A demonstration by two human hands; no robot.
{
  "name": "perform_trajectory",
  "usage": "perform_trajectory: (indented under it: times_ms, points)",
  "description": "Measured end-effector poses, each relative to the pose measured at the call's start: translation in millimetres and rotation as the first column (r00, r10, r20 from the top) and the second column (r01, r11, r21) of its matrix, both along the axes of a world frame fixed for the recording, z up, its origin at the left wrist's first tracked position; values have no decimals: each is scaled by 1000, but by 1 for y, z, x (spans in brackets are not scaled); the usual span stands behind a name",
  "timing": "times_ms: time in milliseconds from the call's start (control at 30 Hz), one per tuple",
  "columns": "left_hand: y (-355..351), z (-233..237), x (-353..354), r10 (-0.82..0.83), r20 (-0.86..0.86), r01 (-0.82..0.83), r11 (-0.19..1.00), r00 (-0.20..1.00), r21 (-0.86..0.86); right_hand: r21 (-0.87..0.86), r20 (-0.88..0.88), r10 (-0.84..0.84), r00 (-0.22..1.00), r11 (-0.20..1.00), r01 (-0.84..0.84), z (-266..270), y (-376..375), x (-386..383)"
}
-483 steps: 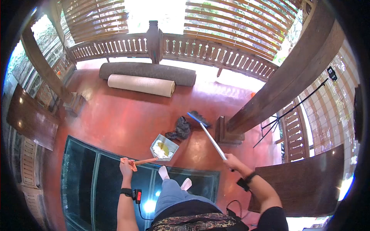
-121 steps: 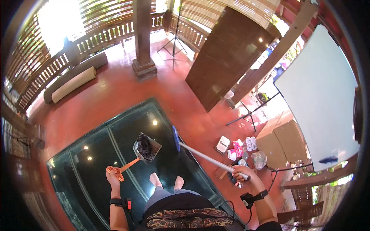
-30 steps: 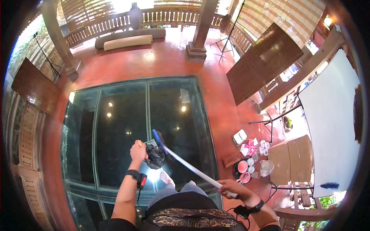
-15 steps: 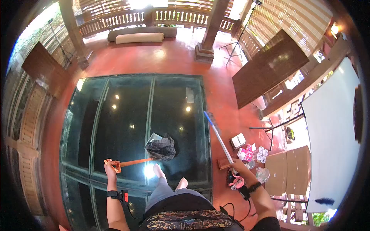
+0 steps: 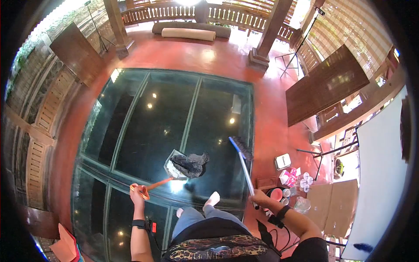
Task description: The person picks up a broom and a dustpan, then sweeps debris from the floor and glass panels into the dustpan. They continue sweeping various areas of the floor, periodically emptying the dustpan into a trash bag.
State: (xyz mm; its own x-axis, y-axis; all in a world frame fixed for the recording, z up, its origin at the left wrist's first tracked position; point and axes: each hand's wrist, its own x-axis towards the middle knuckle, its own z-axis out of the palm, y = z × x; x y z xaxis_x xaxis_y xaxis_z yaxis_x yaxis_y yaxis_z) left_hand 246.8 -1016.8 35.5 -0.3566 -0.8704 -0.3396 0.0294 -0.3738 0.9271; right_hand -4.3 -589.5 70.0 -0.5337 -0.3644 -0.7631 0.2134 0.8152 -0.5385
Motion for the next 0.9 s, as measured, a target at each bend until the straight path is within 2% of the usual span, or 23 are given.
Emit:
perform_trajectory:
  times_ms: [67, 100, 133, 167, 200, 233, 267, 367, 467, 500, 633, 700, 800, 833, 900]
  points:
    - [-9, -15, 22, 9, 52, -5, 997, 999, -79, -43, 64, -50, 997, 998, 53, 11, -14, 26]
    - [-11, -12, 30, -3, 24, 5, 997, 1000, -72, -76, 94, -55, 994, 995, 62, 13, -22, 40]
    - [-14, -9, 37, -14, 72, 21, 996, 997, -89, -107, 125, -57, 991, 992, 70, 17, -30, 54]
    - [-18, -6, 44, -22, 122, 35, 994, 992, -103, -81, 177, -77, 981, 992, 92, 23, -38, 67]
    - [-21, -5, 51, -27, 173, 47, 992, 985, -115, -51, 187, -27, 982, 998, 37, 39, -53, 79]
    - [-21, 4, 51, 2, 122, 8, 996, 993, -85, -95, 216, -16, 976, 995, 37, 35, -60, 92]
    - [-18, 14, 54, 29, 278, 33, 976, 960, -214, -137, 247, -3, 969, 990, 37, 32, -66, 107]
    - [-34, -9, 70, -85, 456, 208, 952, 886, -226, -66, 312, 3, 950, 998, 18, 54, -99, 145]
    - [-35, 5, 57, -101, 646, 382, 870, 757, -311, -100, 403, 120, 907, 991, -86, 51, -113, 175]
    - [-36, 5, 52, -102, 680, 413, 855, 726, -313, -137, 427, 81, 900, 990, -24, 54, -118, 188]
    - [-36, 18, 29, -154, 773, 515, 821, 615, -246, -188, 513, 66, 856, 981, 37, 65, -131, 212]
    - [-36, 17, 19, -131, 802, 504, 832, 583, -231, -174, 556, -28, 831, 973, 150, 69, -123, 214]
    - [-30, 31, 1, -96, 839, 519, 821, 536, -237, -136, 592, -228, 773, 917, 375, 108, -113, 211]
    - [-28, 31, -4, -98, 838, 523, 818, 537, -240, -136, 594, -266, 759, 897, 421, 117, -102, 208]
    - [-22, 30, -13, -86, 847, 531, 810, 525, -247, -82, 507, -315, 802, 909, 409, 136, -83, 208]
